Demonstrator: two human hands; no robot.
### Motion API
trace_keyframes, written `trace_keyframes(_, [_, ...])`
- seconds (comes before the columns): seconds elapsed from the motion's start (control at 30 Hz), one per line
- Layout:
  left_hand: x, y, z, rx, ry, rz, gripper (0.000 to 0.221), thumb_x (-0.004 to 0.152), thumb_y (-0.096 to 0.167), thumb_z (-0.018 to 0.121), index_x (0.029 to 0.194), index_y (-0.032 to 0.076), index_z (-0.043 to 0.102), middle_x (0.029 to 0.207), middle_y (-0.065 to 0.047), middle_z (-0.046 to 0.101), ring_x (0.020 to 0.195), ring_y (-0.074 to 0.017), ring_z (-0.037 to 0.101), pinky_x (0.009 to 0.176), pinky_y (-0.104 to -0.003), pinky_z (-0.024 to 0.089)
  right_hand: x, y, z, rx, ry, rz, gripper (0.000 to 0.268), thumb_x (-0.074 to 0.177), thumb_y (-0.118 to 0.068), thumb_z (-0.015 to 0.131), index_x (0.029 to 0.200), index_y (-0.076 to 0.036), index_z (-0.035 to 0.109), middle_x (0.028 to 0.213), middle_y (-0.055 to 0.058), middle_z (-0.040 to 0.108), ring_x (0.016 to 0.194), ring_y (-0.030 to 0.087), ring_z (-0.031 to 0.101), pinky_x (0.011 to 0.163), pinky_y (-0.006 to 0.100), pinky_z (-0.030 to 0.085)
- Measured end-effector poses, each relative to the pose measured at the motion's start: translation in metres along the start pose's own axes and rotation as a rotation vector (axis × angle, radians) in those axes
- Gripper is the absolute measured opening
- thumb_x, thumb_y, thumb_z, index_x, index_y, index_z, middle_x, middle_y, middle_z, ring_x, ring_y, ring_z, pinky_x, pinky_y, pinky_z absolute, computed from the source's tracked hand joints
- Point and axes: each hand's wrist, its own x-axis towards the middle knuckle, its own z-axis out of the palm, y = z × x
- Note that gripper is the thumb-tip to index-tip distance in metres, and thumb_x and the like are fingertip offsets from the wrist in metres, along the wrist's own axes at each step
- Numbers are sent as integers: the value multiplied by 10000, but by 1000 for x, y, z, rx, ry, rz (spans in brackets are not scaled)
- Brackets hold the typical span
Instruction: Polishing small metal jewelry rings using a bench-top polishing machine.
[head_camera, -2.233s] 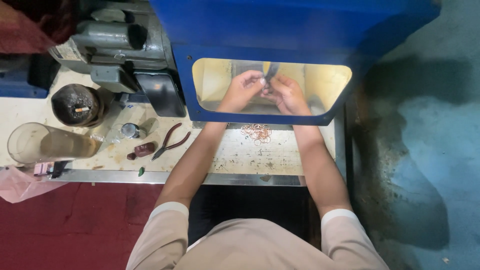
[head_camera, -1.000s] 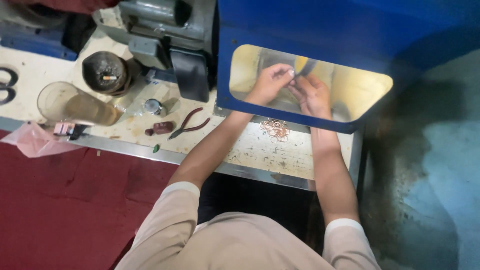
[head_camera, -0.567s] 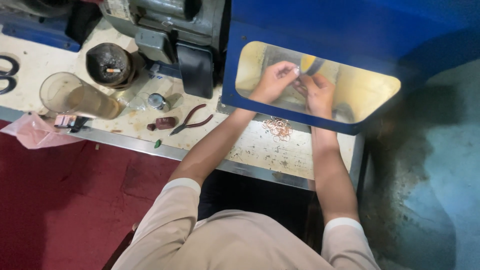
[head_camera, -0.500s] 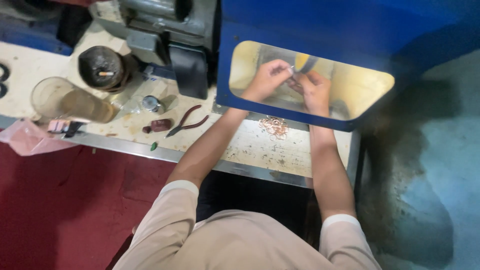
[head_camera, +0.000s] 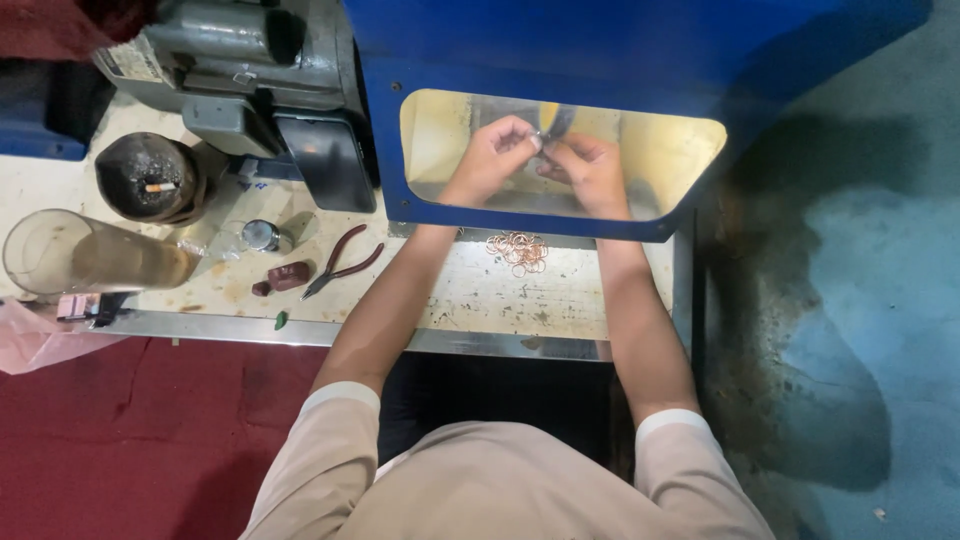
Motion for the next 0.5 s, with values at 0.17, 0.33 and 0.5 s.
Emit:
trace_keyframes(0.17, [-4,-3,16,-135,87,-8,142,955,235,752,1036,121,726,858,14,689,767,-67,654,694,-223,585,11,19,7,143,50,13,103,888,-67,827,961,-37,761,849,92,757,768,188,788,793,426,684])
trace_keyframes(0.33, [-14,6,19,-213,78,-51,164,965,233,739,1058,100,717,867,15,679,771,-69,628,686,-216,569,5,15,13,120,88,4,124,897,-79,818,976,-9,753,844,87,748,758,182,785,788,412,691])
trace_keyframes(0.5, [-18,14,12,-168,85,-63,167,971,262,712,1071,128,703,888,12,693,768,-78,681,685,-217,570,22,41,10,159,51,-28,78,927,-78,802,934,-19,752,765,123,711,748,230,779,782,488,672])
